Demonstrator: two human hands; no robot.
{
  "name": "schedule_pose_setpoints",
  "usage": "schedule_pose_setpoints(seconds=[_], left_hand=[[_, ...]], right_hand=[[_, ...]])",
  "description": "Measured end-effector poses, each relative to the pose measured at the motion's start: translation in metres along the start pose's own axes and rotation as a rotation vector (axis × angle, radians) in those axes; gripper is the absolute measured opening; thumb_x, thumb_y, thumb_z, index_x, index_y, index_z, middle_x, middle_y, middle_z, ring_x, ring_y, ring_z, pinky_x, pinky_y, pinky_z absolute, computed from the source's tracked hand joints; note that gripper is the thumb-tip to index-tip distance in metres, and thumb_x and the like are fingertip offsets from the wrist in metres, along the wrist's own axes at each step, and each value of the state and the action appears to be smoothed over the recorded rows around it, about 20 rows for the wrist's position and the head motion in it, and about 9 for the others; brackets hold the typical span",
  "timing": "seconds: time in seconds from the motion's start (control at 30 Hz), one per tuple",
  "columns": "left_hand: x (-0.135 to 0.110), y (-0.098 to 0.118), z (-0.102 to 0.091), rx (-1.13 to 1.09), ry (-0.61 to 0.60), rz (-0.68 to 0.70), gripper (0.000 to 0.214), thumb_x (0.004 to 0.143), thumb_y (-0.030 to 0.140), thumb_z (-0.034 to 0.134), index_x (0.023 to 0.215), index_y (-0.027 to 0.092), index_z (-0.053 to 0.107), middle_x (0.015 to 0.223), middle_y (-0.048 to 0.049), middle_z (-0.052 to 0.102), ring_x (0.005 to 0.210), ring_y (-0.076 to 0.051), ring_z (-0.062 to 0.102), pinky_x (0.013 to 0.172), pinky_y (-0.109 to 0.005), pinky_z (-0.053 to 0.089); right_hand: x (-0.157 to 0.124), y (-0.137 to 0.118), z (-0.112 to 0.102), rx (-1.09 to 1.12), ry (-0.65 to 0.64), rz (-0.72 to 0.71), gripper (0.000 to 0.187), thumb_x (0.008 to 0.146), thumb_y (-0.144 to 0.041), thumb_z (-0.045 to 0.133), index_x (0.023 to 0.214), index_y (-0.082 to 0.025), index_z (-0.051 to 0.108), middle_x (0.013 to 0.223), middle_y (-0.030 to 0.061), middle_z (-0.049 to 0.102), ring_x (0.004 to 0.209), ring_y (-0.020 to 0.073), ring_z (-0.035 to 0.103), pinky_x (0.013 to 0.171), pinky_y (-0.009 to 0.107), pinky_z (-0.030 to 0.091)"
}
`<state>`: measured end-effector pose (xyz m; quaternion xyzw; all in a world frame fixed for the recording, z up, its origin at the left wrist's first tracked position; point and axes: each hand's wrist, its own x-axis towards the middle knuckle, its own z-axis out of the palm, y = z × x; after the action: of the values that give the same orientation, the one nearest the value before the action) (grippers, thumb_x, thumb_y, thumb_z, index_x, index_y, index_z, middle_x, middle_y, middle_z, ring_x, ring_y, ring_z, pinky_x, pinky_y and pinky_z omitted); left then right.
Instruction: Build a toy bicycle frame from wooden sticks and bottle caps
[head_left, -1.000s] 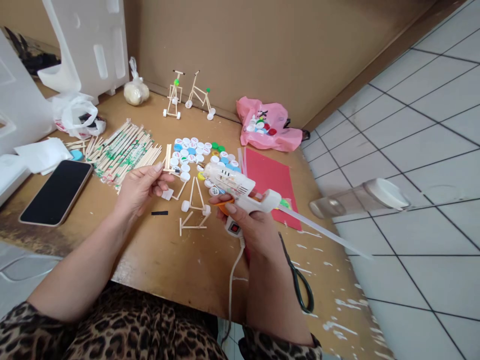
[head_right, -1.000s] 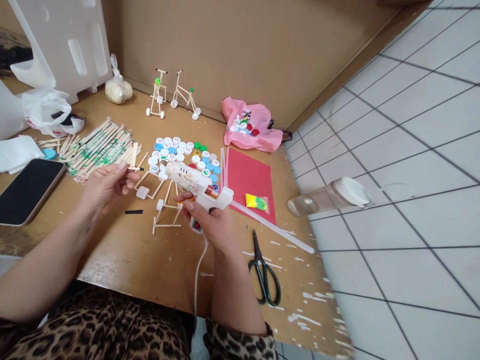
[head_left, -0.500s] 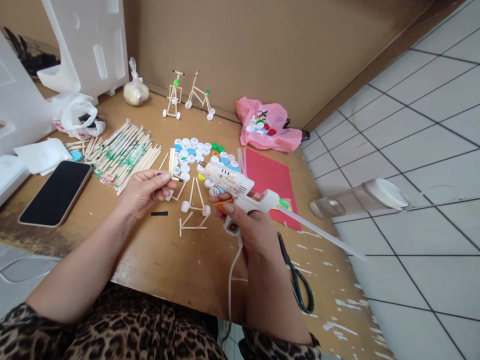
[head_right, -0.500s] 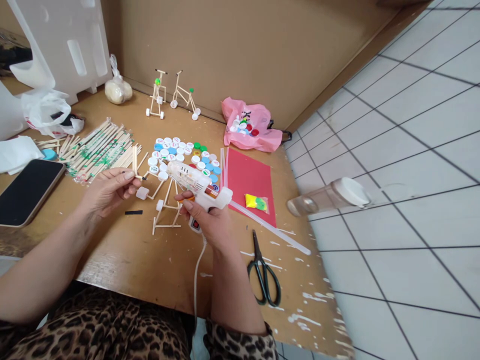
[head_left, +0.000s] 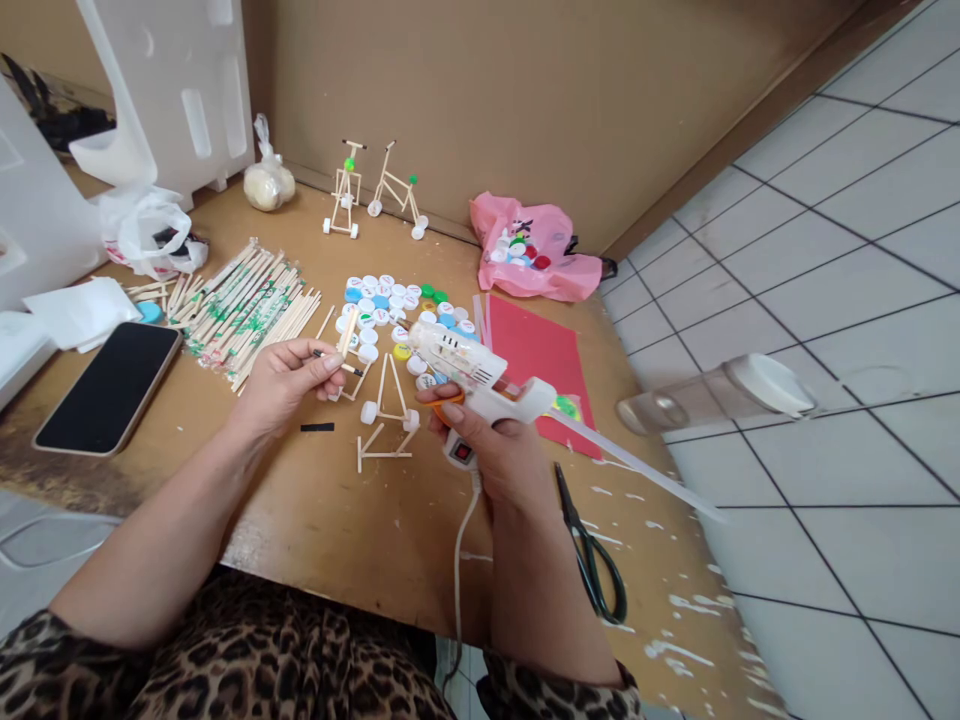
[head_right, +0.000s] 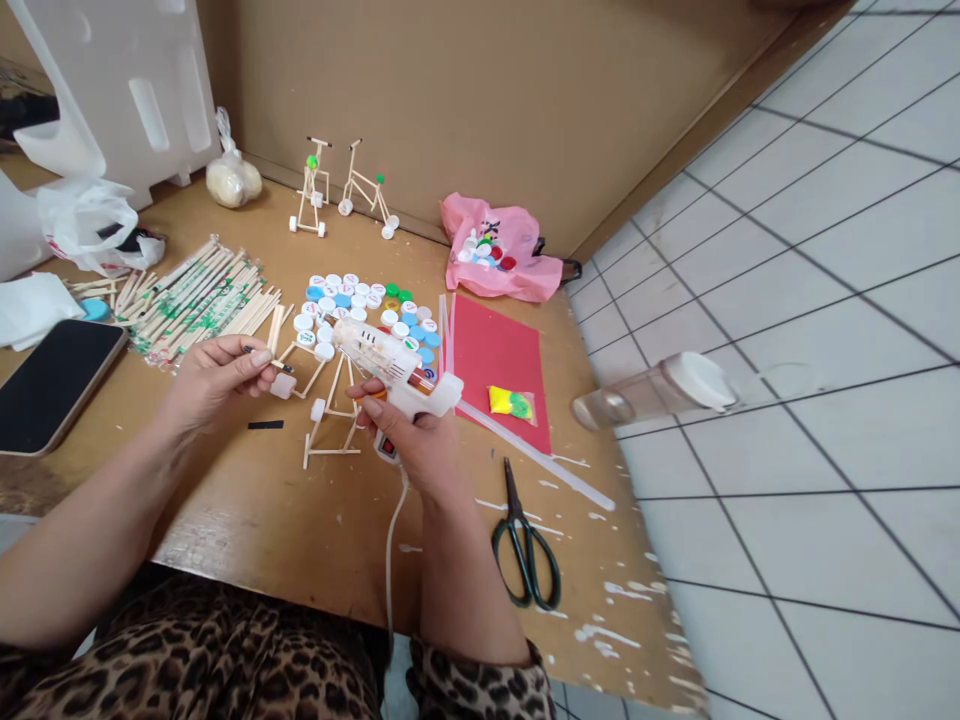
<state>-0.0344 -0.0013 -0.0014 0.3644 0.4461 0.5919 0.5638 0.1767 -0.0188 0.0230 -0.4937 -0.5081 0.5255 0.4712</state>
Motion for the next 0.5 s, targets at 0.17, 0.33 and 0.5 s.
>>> schedule_pose_setpoints(seconds=[0.17, 0.33, 0.5], left_hand=[[0.0021, -0.0022, -0.0003, 0.018, 0.005, -0.015, 0.034, 0.052, 0.043, 0.088, 0.063, 0.017, 0.069, 0.054, -0.0010, 0.068, 0.045, -0.010, 0.056, 0.045, -0.022, 0.045], [0.0015, -0.0021, -0.0009, 0.057, -0.128, -0.037, 0.044, 0.059, 0.057, 0.082, 0.060, 0.015, 0.070, 0.058, -0.0048, 0.070, 0.046, -0.010, 0.056, 0.044, -0.021, 0.042], [-0.0019, -0.0005, -0.0007, 0.087, -0.147, -0.001, 0.044, 0.064, 0.060, 0.079, 0.064, 0.016, 0.071, 0.056, -0.0047, 0.069, 0.044, -0.011, 0.056, 0.042, -0.023, 0.040]], right_hand=[[0.0026, -0.0001, 0.0014, 0.018, -0.011, 0.012, 0.019, 0.066, -0.032, 0.075, 0.080, -0.021, 0.066, 0.088, 0.0040, 0.075, 0.062, 0.0124, 0.061, 0.059, 0.028, 0.051], [0.0024, 0.0001, 0.0031, -0.009, -0.007, 0.021, 0.021, 0.066, -0.031, 0.075, 0.081, -0.021, 0.066, 0.089, 0.0042, 0.074, 0.064, 0.0129, 0.060, 0.061, 0.030, 0.052], [0.0038, 0.0013, 0.0040, -0.025, -0.027, 0.048, 0.021, 0.064, -0.032, 0.077, 0.080, -0.021, 0.067, 0.088, 0.0037, 0.074, 0.064, 0.0132, 0.060, 0.063, 0.031, 0.052]])
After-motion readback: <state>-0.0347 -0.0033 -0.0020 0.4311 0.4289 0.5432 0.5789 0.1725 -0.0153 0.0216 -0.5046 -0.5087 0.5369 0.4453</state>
